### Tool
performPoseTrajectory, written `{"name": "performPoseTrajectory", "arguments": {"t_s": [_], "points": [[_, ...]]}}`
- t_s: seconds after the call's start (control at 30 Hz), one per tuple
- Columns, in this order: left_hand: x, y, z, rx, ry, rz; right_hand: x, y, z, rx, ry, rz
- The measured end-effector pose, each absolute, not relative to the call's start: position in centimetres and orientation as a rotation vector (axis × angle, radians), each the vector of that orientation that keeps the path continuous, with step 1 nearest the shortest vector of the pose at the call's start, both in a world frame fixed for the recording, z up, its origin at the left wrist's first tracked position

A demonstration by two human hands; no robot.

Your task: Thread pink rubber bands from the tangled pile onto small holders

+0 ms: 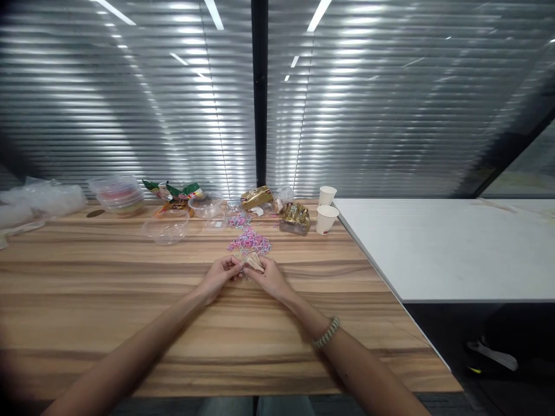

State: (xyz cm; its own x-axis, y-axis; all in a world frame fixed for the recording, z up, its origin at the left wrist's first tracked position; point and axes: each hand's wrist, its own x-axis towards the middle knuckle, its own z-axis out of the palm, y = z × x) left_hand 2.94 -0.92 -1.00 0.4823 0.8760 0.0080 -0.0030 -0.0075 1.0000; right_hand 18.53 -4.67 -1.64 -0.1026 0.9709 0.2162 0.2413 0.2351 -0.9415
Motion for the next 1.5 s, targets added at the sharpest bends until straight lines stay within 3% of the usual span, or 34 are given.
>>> {"name": "performPoseTrajectory", "arguments": {"t_s": [0.53,0.83,1.2,1.5], "points": [[3.3,-1.8,-0.1,1.455,0.686,0.865,18.4,-4.3,-2.0,-1.226,-1.498,0.819],[3.2,-1.7,0.2,1.195,0.577,0.644,18.8,-3.6,-2.4,-1.295,-1.283,0.72],[2.6,-0.9,0.0,1.1,0.725,0.904,17.4,-5.5,-1.4,-1.049,-1.403,1.006],[2.4,-0.5,0.1,1.426,0.921,1.069,17.2,-5.6,-1.6,-0.928,-1.367,1.359]]}}
